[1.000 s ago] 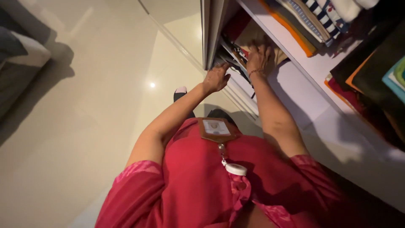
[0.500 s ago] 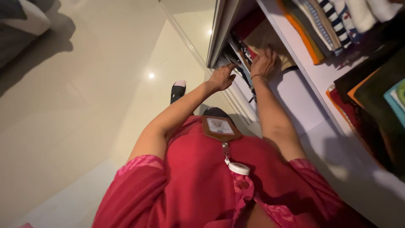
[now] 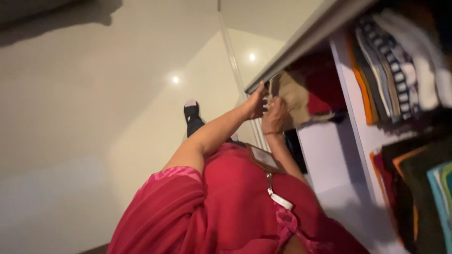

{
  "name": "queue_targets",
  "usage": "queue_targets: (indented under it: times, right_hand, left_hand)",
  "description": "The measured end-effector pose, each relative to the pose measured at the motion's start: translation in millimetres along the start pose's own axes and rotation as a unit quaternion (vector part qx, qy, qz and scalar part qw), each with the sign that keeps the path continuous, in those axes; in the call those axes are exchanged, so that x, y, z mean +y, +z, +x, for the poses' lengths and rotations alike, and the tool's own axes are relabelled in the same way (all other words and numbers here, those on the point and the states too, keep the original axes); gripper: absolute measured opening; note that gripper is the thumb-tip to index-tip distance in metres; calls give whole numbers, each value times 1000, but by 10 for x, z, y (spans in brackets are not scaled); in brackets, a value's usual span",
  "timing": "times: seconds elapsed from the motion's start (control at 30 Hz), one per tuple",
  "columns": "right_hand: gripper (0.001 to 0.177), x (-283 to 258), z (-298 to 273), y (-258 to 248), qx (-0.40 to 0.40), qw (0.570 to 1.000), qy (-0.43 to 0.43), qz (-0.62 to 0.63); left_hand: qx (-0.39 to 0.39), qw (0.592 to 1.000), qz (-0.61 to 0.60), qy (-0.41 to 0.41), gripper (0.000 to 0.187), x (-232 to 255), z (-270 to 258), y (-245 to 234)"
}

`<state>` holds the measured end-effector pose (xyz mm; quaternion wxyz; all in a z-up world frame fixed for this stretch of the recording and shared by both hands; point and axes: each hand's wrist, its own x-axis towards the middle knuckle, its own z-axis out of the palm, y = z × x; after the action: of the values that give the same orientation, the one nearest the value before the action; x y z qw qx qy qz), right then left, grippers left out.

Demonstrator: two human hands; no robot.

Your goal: The person repeatedly takes folded shirts from a drawer, unfolds them on a bed, refolds them, and places them back on the bed. The person handles black, beige, red, and gray shirts in sequence.

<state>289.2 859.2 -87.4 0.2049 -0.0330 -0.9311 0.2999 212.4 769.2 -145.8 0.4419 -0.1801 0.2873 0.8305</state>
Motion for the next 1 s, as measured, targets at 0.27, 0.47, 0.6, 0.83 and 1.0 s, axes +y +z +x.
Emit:
queue_targets:
  times: [0.27, 0.47, 0.6, 0.83, 1.0]
  right_hand:
    - [17, -1217, 224, 348, -208, 966, -150, 40]
    - [10, -2065, 221, 1165, -367, 902, -226, -4]
    - [10, -2955, 103, 1493, -422, 845, -325, 34]
    - [45, -4444, -283, 1944, -453, 783, -407, 125]
    - [44, -4992, -458, 2586, -404, 802, -425, 112]
  left_hand:
    - [82, 970, -184, 136, 71, 302, -729, -691]
    - [126, 934, -235, 237, 61, 855, -2035, -997]
    - [198, 891, -312, 264, 53, 1178, -2680, -1703]
    - [332, 743, -466, 347, 47, 1638, -3475, -3351]
    - [249, 701, -484, 461, 48, 2056, -4154, -3947]
